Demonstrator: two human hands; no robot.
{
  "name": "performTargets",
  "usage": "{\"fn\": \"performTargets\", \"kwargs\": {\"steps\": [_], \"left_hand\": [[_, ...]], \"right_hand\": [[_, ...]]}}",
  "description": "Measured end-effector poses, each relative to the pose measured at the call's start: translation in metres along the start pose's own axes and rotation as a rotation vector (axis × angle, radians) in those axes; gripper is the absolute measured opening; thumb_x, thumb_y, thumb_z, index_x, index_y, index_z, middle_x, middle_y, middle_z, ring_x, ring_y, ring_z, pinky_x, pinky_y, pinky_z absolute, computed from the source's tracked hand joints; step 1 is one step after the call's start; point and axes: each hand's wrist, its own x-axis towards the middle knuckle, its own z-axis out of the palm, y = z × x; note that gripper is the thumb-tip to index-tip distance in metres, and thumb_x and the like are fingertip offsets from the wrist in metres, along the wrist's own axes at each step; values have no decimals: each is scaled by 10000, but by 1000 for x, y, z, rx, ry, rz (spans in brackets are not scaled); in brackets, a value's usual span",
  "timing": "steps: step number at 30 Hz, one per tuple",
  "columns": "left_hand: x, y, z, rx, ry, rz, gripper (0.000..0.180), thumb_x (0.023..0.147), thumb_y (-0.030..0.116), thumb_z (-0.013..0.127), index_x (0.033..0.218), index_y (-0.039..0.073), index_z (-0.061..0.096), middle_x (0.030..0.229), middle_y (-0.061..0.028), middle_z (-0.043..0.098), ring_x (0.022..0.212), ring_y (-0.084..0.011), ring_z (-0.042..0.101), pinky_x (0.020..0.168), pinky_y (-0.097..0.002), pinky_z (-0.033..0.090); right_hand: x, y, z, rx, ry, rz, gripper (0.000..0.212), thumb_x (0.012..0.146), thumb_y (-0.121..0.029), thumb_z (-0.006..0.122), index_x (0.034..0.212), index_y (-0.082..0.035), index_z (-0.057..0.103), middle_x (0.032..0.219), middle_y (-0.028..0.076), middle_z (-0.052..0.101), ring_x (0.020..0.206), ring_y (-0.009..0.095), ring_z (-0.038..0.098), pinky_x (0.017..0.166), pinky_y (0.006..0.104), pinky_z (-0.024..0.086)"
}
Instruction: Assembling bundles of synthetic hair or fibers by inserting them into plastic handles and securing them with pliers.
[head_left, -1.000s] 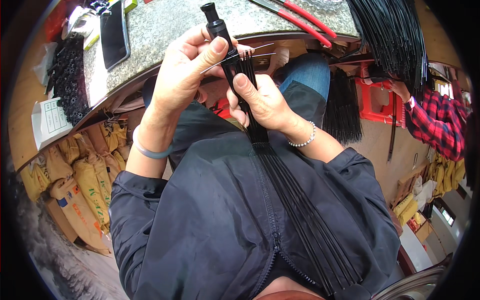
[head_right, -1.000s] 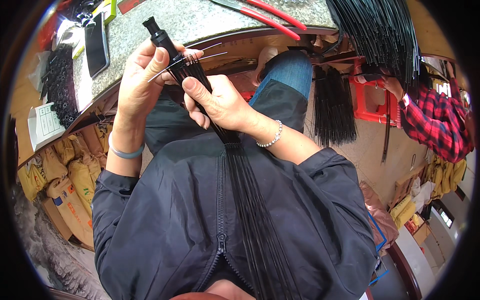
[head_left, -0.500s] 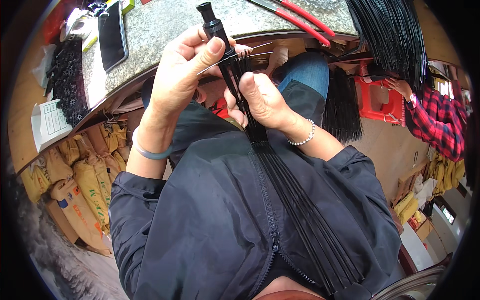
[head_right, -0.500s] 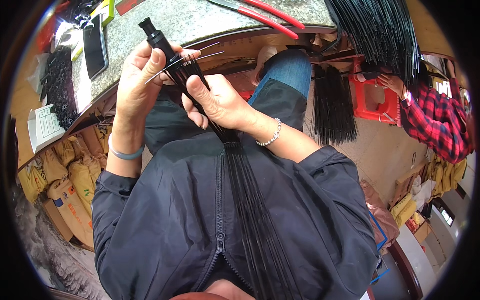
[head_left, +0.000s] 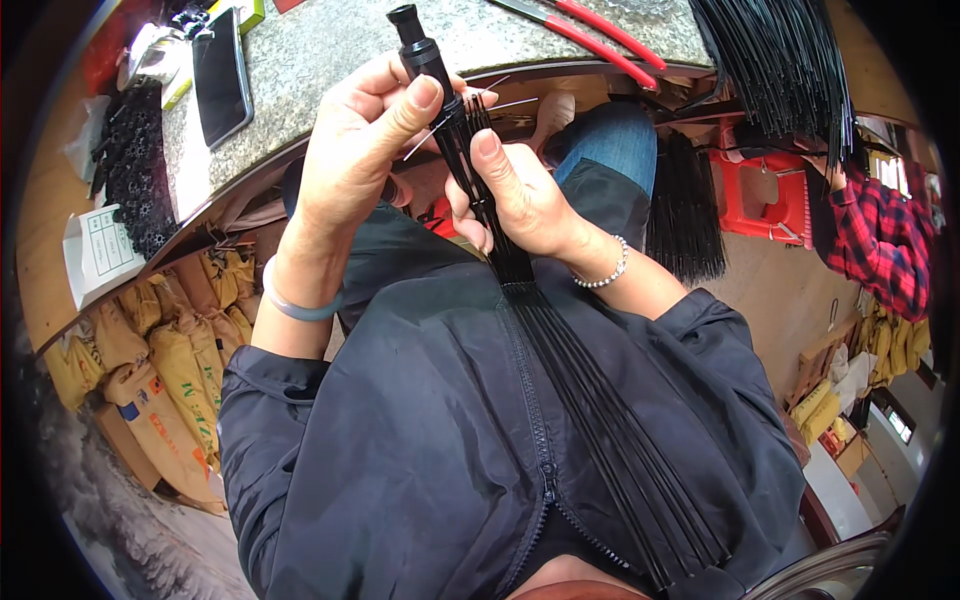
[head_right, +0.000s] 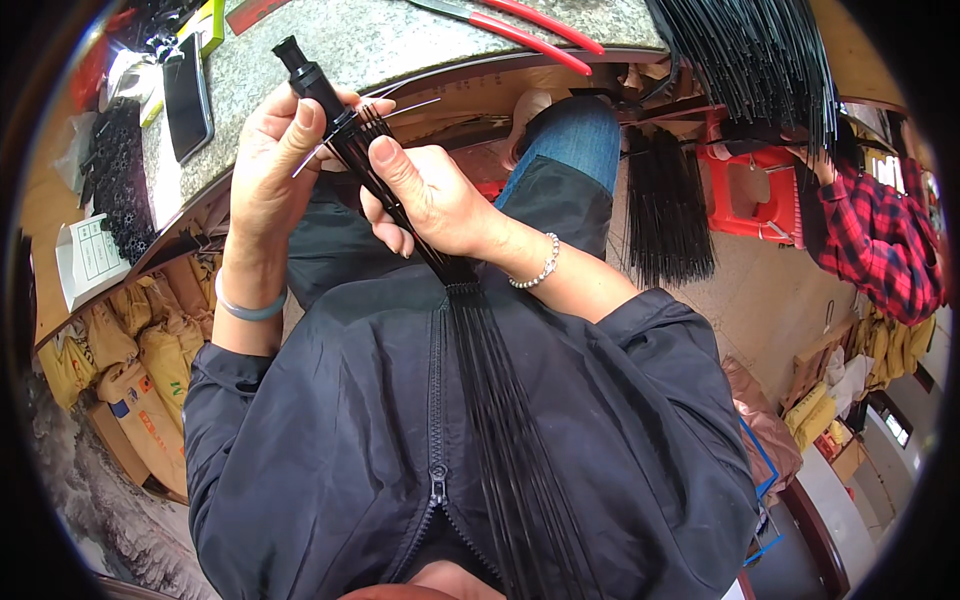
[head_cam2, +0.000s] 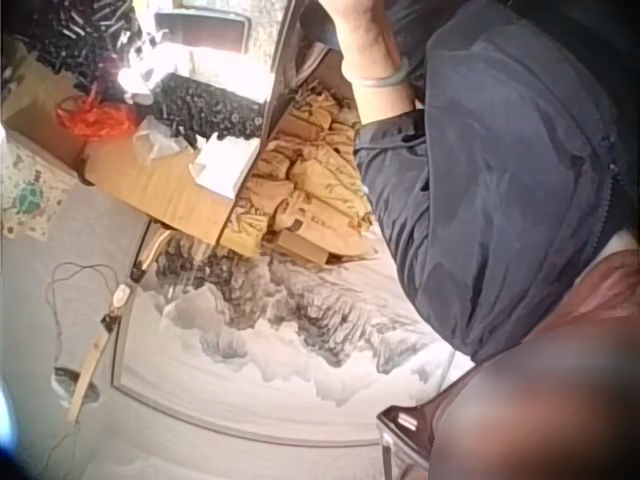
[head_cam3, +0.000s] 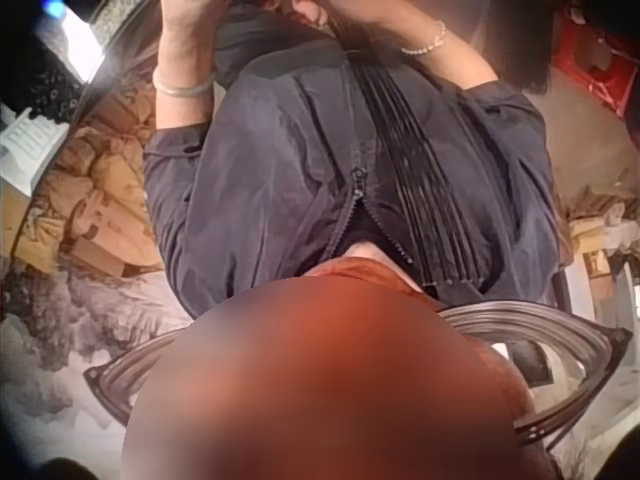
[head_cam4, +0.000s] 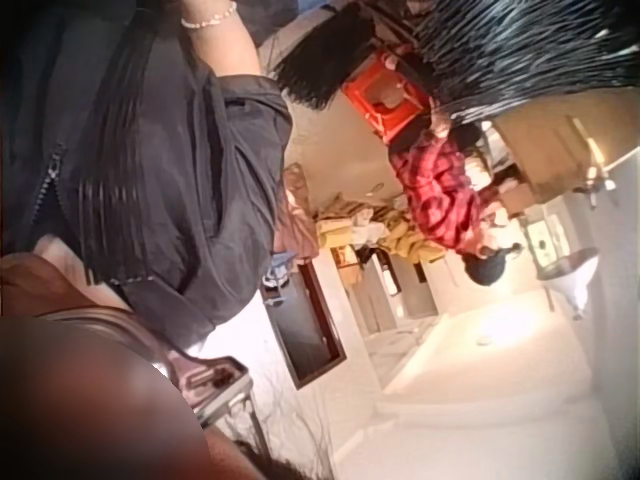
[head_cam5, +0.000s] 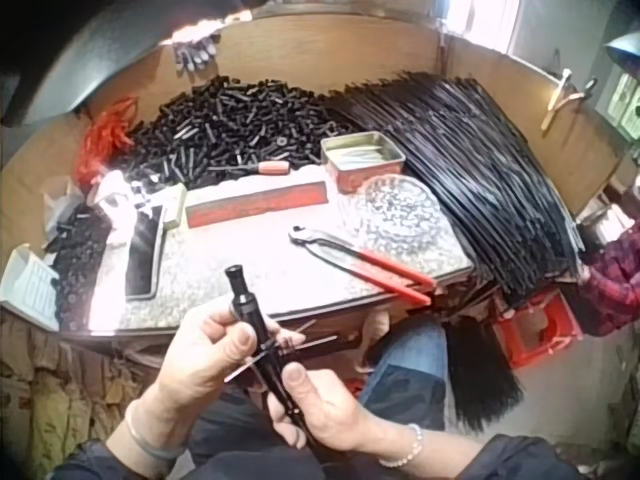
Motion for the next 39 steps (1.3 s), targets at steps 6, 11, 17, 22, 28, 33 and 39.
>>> {"fn": "performTargets", "kwargs": {"steps": [6, 11, 17, 22, 28, 33, 39], "left_hand": [[-10, -5, -2, -153, -141, 95, 476, 863, 227, 619, 1239, -13, 453, 1132, -159, 582, 982, -184, 598, 742, -257, 520], [-16, -2, 17, 187, 17, 162, 540, 811, 29, 613, 1294, -45, 384, 1211, -213, 528, 1036, -220, 575, 862, -304, 481], [-18, 7, 22, 3, 49, -14, 429, 846, -27, 553, 1255, -51, 428, 1125, -131, 581, 687, -146, 637, 566, -230, 534], [-18, 7, 18, -62, 34, -59, 392, 847, -25, 551, 1227, -57, 459, 1126, -137, 586, 601, -160, 635, 537, -251, 528], [-17, 9, 15, -66, 16, -72, 400, 838, -19, 573, 1222, -59, 467, 1116, -145, 593, 605, -186, 641, 539, -270, 533], [-16, 7, 8, -170, -44, -106, 409, 827, -19, 590, 1218, -60, 475, 1084, -143, 605, 611, -212, 644, 546, -293, 542], [-10, 6, -2, -137, -105, -128, 446, 795, 42, 634, 1203, -62, 487, 1112, -210, 590, 706, -229, 664, 591, -299, 561]], "right_hand": [[-1, 2, -5, 45, -7, -14, 673, 895, -600, 302, 677, -11, 545, 516, 43, 513, 429, 93, 507, 412, 203, 416], [1, 5, -5, 16, -29, -71, 659, 903, -585, 294, 718, -5, 546, 528, 37, 511, 427, 85, 500, 406, 195, 408], [-1, -3, -1, 16, -1, -18, 696, 892, -622, 229, 686, -13, 495, 483, 55, 495, 397, 112, 481, 397, 219, 396], [-2, -2, -1, 25, -5, -12, 708, 884, -635, 232, 666, -15, 496, 478, 59, 496, 392, 119, 482, 396, 220, 395], [-3, -3, 0, -13, -16, -27, 711, 889, -629, 226, 648, -19, 500, 474, 61, 499, 391, 119, 481, 397, 222, 396], [-4, -2, -1, 22, -13, 17, 710, 900, -614, 210, 663, -14, 507, 482, 61, 509, 389, 117, 479, 401, 219, 399], [-4, -2, 0, 9, -51, -35, 704, 901, -610, 215, 659, -15, 505, 477, 62, 503, 387, 117, 479, 396, 217, 396]]}}
